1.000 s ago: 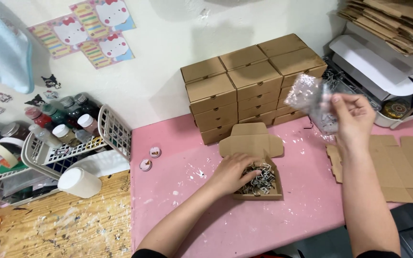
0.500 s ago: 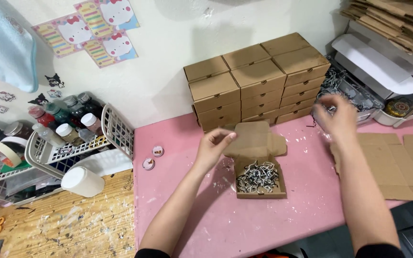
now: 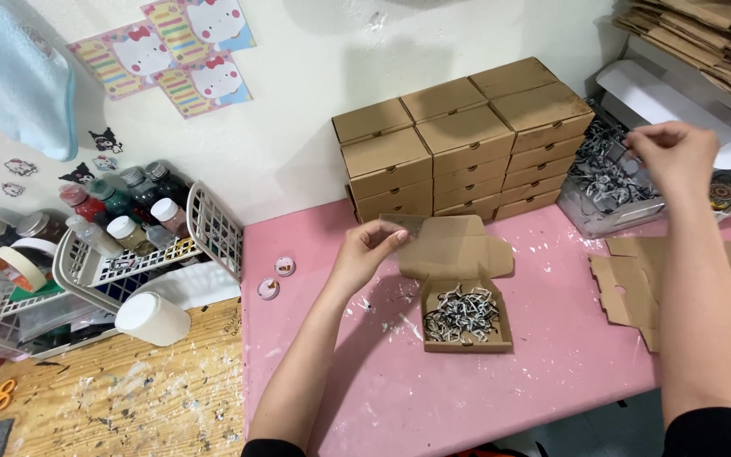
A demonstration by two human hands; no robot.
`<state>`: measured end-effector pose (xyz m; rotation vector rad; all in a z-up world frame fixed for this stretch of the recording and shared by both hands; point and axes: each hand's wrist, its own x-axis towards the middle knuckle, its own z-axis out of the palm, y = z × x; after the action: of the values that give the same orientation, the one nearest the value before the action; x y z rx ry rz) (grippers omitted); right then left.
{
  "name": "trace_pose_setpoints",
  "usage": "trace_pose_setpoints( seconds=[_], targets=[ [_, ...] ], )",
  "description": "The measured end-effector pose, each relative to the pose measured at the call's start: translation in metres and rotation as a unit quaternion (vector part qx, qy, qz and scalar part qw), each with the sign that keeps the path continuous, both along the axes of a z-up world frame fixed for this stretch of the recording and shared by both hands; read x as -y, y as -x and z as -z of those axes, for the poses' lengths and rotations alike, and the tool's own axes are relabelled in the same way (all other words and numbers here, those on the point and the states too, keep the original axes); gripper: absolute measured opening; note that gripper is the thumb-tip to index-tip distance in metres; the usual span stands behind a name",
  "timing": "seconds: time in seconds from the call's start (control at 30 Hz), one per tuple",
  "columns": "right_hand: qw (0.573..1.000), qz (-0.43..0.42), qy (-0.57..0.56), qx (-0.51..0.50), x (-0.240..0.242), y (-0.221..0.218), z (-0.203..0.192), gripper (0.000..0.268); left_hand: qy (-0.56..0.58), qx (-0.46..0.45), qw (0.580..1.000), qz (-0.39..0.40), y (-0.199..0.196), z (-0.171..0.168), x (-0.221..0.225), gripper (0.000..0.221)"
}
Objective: Packing small items into cardboard boxes with paper filler.
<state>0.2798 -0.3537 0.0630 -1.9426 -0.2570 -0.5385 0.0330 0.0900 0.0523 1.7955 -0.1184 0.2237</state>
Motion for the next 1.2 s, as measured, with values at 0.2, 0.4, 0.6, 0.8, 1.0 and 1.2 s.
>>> trace_pose_setpoints(
  seconds=[0.2,0.4,0.6,0.8,1.0,1.2],
  targets=[
    [0.987,-0.119,-0.073,0.077,-0.031,0.072,-0.072,0.005,-0.008,-0.002,1.0,-0.013,0.001,-0.005,-0.007,0.022],
    [0.98,-0.186,0.027,0.069,-0.061,0.133,-0.097,0.005,-0.059,-0.002,0.998,-0.008,0.01,-0.019,-0.006,0.021],
    [0.926,-0.303,0.191,-0.115,-0.118,0.184,-0.066,0.014,-0.084,0.003,0.996,-0.028,0.021,-0.036,-0.016,0.021],
    [0.832,-0.35,0.422,-0.081,-0.157,0.204,-0.025,0.038,-0.115,0.004,0.992,-0.045,0.029,-0.045,-0.032,0.021],
    [0.898,-0.276,0.337,-0.063,-0.187,0.22,-0.064,0.053,-0.14,-0.038,0.988,-0.059,0.034,-0.053,-0.035,0.016],
    [0.916,-0.355,0.115,-0.144,-0.229,0.196,-0.037,0.066,-0.051,-0.009,0.997,-0.056,0.028,-0.043,-0.048,0.015]
  ],
)
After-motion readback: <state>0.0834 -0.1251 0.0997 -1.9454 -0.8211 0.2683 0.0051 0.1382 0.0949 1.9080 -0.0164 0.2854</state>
